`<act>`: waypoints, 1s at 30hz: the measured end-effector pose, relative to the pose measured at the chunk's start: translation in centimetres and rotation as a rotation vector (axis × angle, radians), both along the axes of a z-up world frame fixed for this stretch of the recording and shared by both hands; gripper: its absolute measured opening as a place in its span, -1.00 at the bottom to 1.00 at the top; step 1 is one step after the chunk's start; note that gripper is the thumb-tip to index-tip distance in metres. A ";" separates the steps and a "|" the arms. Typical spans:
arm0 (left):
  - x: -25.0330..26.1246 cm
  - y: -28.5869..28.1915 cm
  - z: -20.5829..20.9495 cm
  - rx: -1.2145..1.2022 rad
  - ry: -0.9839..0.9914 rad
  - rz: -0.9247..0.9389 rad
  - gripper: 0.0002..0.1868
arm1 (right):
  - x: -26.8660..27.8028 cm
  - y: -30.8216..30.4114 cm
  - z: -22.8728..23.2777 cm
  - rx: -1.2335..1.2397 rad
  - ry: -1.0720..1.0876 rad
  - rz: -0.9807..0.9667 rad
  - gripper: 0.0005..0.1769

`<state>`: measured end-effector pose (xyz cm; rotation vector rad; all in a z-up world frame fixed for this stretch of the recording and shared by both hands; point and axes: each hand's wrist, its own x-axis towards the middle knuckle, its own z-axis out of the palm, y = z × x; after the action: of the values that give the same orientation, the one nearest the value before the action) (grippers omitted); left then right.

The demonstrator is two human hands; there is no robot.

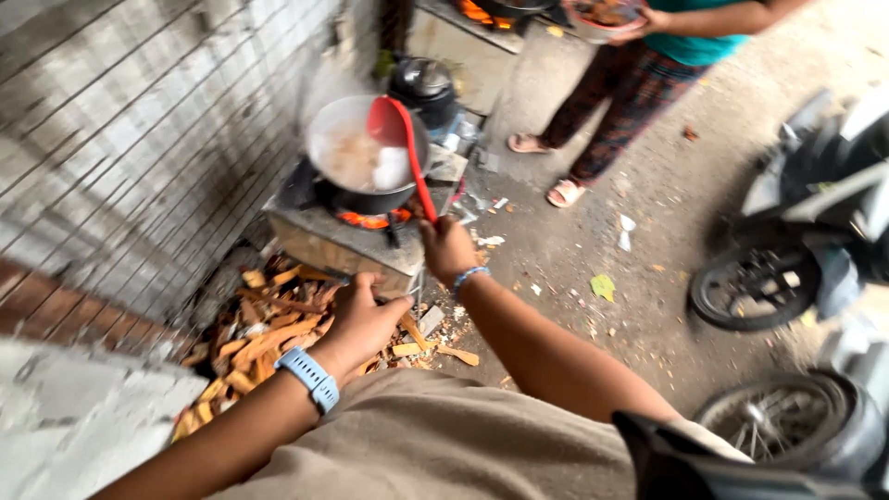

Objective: The recorder is stirring and cooking food in a large pot over a traditional wood-fired stove.

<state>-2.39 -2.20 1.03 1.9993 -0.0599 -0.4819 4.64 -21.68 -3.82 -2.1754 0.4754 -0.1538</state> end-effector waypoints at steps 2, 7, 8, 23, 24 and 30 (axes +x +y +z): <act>-0.2 -0.6 1.2 -0.017 0.019 -0.034 -0.31 | 0.1 0.1 0.5 0.265 0.035 -0.074 -0.62; -0.5 -2.3 0.9 -0.118 0.138 -0.064 -0.30 | -0.1 0.9 4.8 0.882 0.086 -0.212 -0.69; -0.7 -2.6 1.3 -0.114 0.118 -0.088 -0.31 | -0.4 0.9 5.6 0.894 0.125 -0.203 -0.69; -2.5 -5.4 0.1 -0.170 0.117 -0.171 -0.37 | -2.6 0.0 7.6 1.031 0.147 -0.192 -0.86; -2.8 -5.3 -0.7 -0.207 0.076 -0.157 -0.38 | -2.6 -0.1 6.8 1.027 0.154 -0.186 -0.81; -6.0 -5.0 -2.7 -0.337 0.047 -0.099 -0.53 | -2.0 -1.7 4.4 1.108 0.220 0.003 -0.71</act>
<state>-8.37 -7.20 -1.70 1.6598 -0.1990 -0.5435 2.65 -23.34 0.62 -1.1019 0.5103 0.2987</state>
